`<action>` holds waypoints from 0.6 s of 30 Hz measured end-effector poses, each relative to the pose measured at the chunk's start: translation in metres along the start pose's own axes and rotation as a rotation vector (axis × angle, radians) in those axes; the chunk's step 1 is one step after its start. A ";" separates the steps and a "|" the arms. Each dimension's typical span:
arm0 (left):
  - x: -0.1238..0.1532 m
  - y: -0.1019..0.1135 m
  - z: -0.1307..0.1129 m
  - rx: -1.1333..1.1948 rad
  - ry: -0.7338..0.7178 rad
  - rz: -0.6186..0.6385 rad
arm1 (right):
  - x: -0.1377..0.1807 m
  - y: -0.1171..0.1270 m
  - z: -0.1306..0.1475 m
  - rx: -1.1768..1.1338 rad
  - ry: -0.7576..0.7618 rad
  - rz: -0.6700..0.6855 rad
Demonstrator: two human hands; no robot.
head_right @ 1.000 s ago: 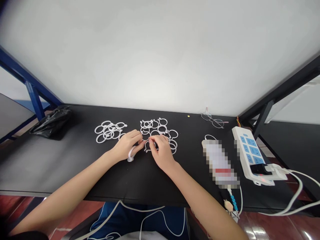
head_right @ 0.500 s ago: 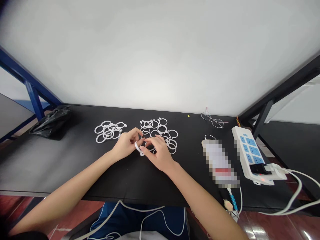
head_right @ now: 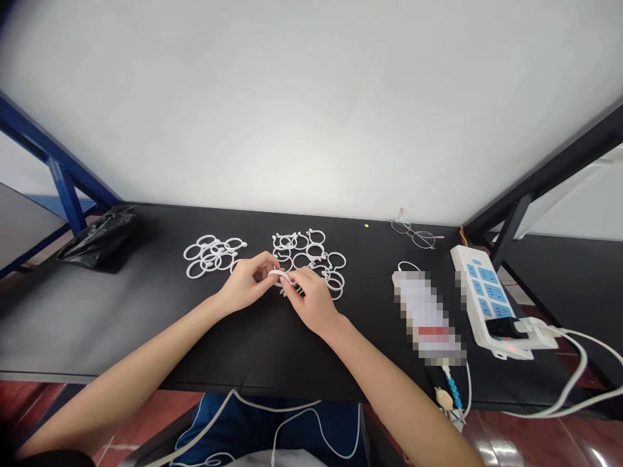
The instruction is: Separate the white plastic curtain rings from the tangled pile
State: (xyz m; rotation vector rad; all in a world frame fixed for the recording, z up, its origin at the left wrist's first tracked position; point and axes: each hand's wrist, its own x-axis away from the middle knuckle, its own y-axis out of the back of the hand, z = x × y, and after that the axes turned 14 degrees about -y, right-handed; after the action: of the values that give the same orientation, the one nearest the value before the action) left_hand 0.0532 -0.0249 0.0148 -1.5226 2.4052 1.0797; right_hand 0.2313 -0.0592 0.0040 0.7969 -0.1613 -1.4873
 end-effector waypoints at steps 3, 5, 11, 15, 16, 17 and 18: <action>-0.001 0.000 -0.002 0.029 0.032 -0.038 | 0.000 0.000 0.000 0.013 -0.029 -0.017; -0.001 0.001 -0.001 0.049 0.074 -0.072 | 0.001 -0.001 0.001 0.004 -0.027 -0.011; -0.002 0.003 0.001 0.128 0.131 -0.109 | 0.003 -0.002 0.005 -0.055 -0.017 0.006; -0.003 0.002 0.001 0.130 0.113 -0.160 | 0.003 -0.001 0.005 -0.074 -0.015 -0.017; -0.003 0.002 0.001 0.131 0.111 -0.170 | 0.003 -0.002 0.004 -0.073 -0.007 -0.029; -0.003 0.002 0.002 0.135 0.114 -0.177 | 0.003 -0.002 0.004 -0.070 0.004 -0.042; -0.003 0.002 0.002 0.143 0.118 -0.183 | 0.002 -0.002 0.003 -0.066 0.017 -0.056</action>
State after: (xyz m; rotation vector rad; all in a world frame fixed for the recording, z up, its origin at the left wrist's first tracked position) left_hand 0.0525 -0.0203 0.0155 -1.7593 2.3025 0.7855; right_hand 0.2281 -0.0622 0.0044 0.7660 -0.0772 -1.5299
